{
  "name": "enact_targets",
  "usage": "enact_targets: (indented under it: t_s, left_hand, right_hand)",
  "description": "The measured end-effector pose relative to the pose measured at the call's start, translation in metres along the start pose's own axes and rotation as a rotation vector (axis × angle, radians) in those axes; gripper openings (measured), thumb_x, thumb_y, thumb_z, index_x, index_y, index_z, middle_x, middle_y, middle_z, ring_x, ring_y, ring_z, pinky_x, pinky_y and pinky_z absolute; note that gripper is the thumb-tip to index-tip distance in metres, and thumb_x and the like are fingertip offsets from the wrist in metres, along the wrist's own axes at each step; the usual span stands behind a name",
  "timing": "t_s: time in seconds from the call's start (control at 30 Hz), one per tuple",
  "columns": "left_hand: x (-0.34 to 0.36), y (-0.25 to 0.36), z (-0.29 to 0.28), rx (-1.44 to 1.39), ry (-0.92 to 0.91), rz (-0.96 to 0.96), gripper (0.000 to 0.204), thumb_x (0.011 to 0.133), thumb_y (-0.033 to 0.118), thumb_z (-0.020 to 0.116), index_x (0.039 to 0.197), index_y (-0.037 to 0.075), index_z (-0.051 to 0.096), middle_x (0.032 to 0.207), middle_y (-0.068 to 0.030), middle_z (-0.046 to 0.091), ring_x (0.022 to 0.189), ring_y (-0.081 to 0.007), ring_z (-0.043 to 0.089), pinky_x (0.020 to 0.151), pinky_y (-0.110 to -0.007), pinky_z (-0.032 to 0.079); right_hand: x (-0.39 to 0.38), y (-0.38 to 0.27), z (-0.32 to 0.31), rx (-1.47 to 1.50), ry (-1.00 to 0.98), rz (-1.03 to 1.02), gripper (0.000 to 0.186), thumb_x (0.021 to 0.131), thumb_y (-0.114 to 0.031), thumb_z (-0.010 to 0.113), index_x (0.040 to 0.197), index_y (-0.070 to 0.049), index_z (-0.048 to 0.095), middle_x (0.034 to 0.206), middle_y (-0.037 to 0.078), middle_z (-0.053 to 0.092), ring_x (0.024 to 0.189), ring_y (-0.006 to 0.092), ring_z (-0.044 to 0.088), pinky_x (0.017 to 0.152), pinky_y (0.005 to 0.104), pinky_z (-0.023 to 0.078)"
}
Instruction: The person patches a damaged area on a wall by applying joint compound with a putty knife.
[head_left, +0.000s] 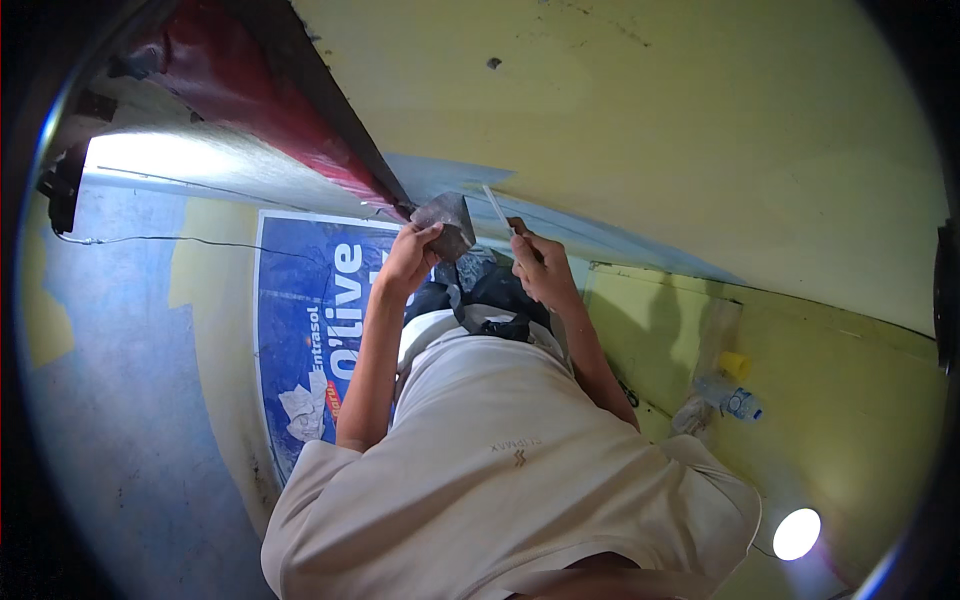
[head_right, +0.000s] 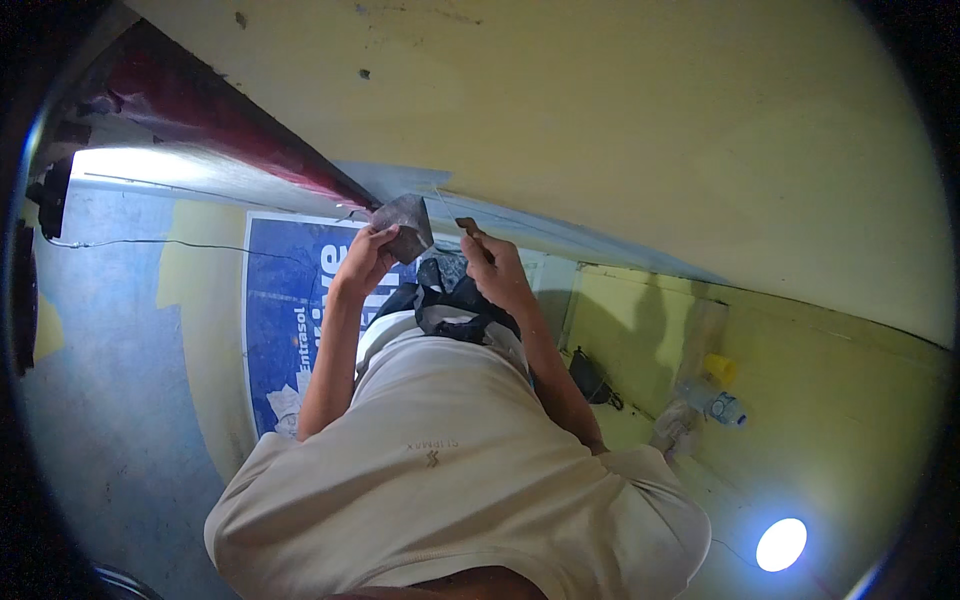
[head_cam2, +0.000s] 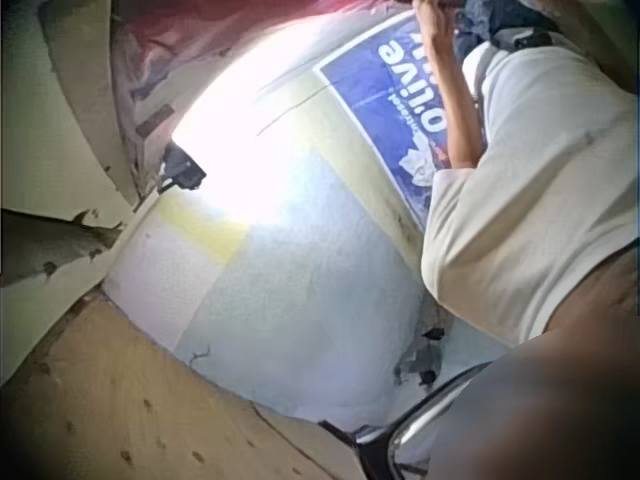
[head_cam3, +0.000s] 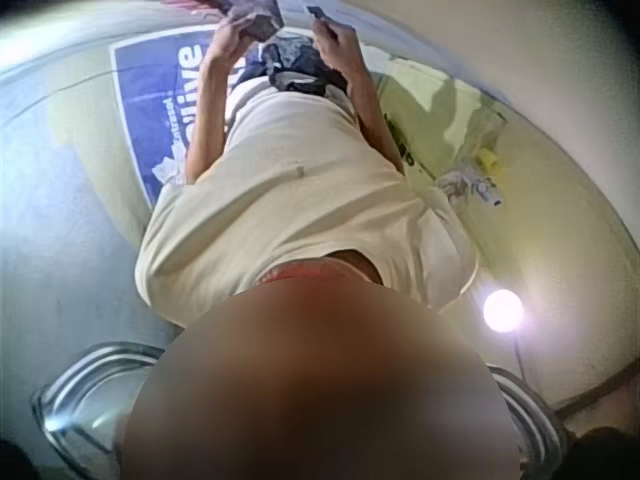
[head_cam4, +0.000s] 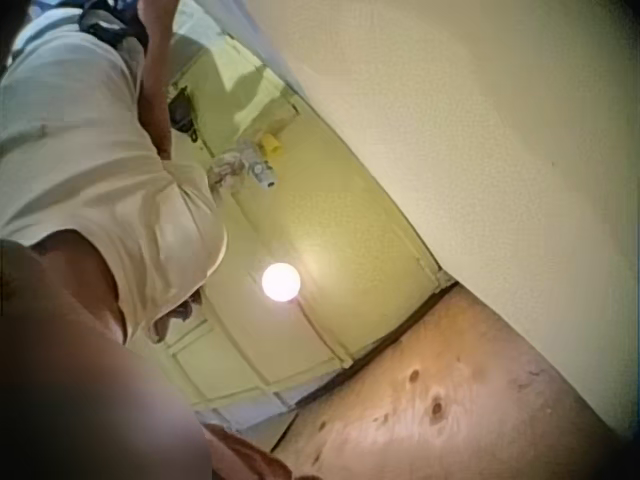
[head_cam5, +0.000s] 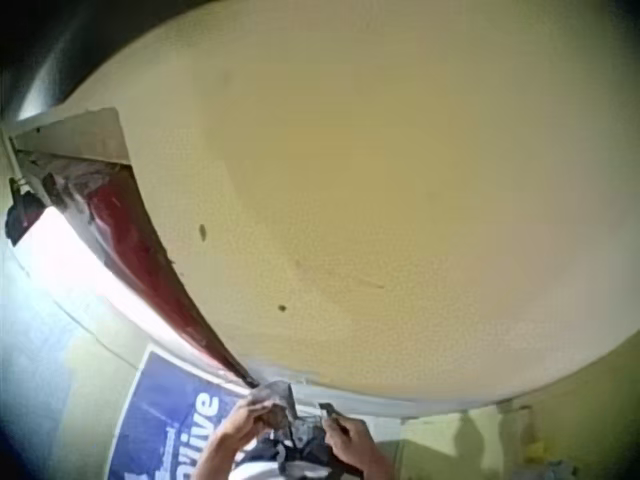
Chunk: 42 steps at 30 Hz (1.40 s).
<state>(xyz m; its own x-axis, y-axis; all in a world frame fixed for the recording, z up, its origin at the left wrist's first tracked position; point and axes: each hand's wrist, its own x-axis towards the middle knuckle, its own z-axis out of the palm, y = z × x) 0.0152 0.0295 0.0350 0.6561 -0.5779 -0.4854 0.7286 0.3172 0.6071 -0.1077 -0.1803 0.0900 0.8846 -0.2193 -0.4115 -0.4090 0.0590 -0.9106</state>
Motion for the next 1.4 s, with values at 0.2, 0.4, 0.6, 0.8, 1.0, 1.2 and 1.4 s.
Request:
enact_targets:
  t_s: [0.2,0.4,0.6,0.8,1.0,1.2,1.4]
  left_hand:
    - [0.003,-0.001,-0.006,-0.006,-0.040,-0.005,0.028,0.102,0.008,0.049,0.127,-0.004,0.055,0.116,-0.0129,0.067,0.102,-0.0218,0.068,0.089,-0.036,0.056]
    - [0.002,-0.002,-0.006,0.004,-0.016,-0.002,0.030,0.101,0.007,0.050,0.128,-0.006,0.053,0.117,-0.0150,0.065,0.105,-0.0236,0.067,0.092,-0.037,0.055]
    - [0.002,-0.001,-0.002,-0.005,-0.009,0.003,0.026,0.102,0.007,0.049,0.126,-0.002,0.057,0.114,-0.0110,0.068,0.099,-0.0205,0.069,0.085,-0.035,0.056]
    - [0.001,-0.005,-0.001,-0.037,0.025,0.028,0.029,0.102,0.007,0.049,0.128,-0.003,0.055,0.116,-0.0123,0.067,0.102,-0.0222,0.068,0.091,-0.038,0.056]
    - [-0.001,-0.005,-0.002,-0.020,0.017,0.047,0.030,0.101,0.007,0.050,0.129,-0.003,0.054,0.115,-0.0125,0.066,0.101,-0.0222,0.068,0.087,-0.037,0.056]
    - [-0.002,-0.004,0.000,-0.007,0.030,0.030,0.031,0.101,0.008,0.053,0.129,-0.004,0.054,0.114,-0.0120,0.066,0.102,-0.0204,0.066,0.081,-0.033,0.055]
    - [0.000,-0.004,0.001,-0.012,0.014,0.045,0.032,0.101,0.008,0.053,0.131,-0.004,0.053,0.115,-0.0121,0.066,0.101,-0.0209,0.067,0.086,-0.034,0.056]
  right_hand:
    - [0.010,0.006,0.001,-0.045,-0.012,-0.078,0.043,0.102,-0.037,0.058,0.077,-0.002,0.057,0.060,-0.004,0.047,0.050,0.0053,0.042,0.046,0.0258,0.033]
    - [0.011,0.008,-0.001,-0.091,-0.003,-0.062,0.043,0.103,-0.039,0.057,0.088,0.000,0.065,0.061,-0.002,0.049,0.051,0.0065,0.045,0.047,0.0262,0.036]
    - [0.026,0.004,0.010,-0.114,-0.060,-0.096,0.038,0.104,-0.036,0.055,0.094,0.000,0.064,0.060,-0.004,0.045,0.052,0.0060,0.043,0.048,0.0263,0.036]
    - [0.020,0.000,-0.007,-0.044,-0.063,0.000,0.036,0.103,-0.035,0.057,0.099,0.000,0.064,0.061,-0.005,0.044,0.051,0.0064,0.044,0.047,0.0249,0.037]
    - [0.012,-0.014,-0.004,-0.026,-0.035,-0.019,0.035,0.103,-0.036,0.058,0.093,-0.003,0.064,0.059,-0.004,0.046,0.047,0.0049,0.043,0.043,0.0252,0.034]
    - [0.020,0.001,0.008,-0.071,-0.026,-0.067,0.040,0.103,-0.042,0.055,0.087,-0.006,0.061,0.058,-0.004,0.046,0.045,0.0033,0.042,0.040,0.0221,0.030]
    - [0.023,0.001,0.001,-0.059,-0.046,-0.045,0.043,0.103,-0.042,0.056,0.087,-0.003,0.060,0.058,-0.004,0.046,0.047,0.0042,0.040,0.043,0.0245,0.032]
